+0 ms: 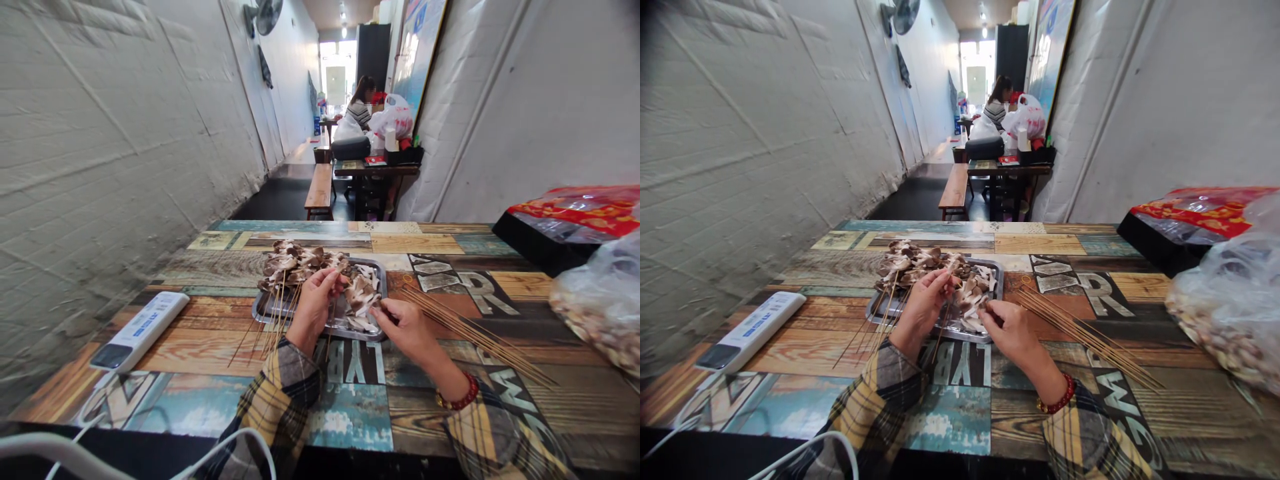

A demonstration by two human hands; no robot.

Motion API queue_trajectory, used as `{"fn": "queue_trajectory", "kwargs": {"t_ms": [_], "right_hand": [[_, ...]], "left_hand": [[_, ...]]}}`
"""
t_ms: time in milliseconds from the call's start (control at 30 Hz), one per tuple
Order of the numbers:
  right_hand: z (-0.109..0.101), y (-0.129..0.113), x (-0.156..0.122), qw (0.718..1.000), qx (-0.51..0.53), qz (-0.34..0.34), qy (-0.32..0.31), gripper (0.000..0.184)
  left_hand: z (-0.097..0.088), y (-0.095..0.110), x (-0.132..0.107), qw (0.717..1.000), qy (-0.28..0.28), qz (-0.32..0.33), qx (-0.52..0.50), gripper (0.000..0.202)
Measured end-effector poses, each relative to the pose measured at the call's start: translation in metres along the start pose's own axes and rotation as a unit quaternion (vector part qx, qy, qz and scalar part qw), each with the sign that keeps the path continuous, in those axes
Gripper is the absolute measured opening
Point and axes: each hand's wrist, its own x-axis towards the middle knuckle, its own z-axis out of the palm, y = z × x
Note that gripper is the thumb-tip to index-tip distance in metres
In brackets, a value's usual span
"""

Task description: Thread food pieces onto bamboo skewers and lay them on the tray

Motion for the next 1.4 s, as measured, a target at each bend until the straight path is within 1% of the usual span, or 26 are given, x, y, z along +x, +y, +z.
{"fn": "queue_trajectory", "kwargs": {"t_ms": [233, 533, 833, 967, 1233, 1400], "right_hand": [[0.0000, -0.0009, 0.0009, 1.000, -0.001, -0.004, 0.008, 0.037], [0.0007, 0.0008, 0.0000, 1.000, -0.012, -0.010, 0.008, 0.038], [0.0017, 0.0001, 0.0002, 1.000, -0.008, 0.006, 0.012, 0.038], [0.0040, 0.0003, -0.0011, 1.000, -0.008, 0.009, 0.015, 0.036], [0.0073, 0.0010, -0.0024, 1.000, -0.015, 0.016, 0.022, 0.034], [0.0083, 0.0004, -0.0031, 0.999, -0.018, 0.017, 0.024, 0.033]], "left_hand": [[-0.0003, -0.0007, -0.0005, 1.000, -0.014, 0.008, 0.003, 0.025], [0.0003, -0.0010, 0.0002, 1.000, -0.019, 0.017, 0.016, 0.022], [0.0000, -0.0027, -0.0006, 0.997, -0.013, 0.048, 0.062, 0.025], [-0.0013, -0.0044, 0.0004, 0.996, -0.010, 0.052, 0.073, 0.024], [0.0014, -0.0025, -0.0003, 0.999, 0.008, 0.027, 0.042, 0.024], [0.0001, -0.0024, 0.0002, 0.999, 0.010, 0.017, 0.042, 0.023]]}}
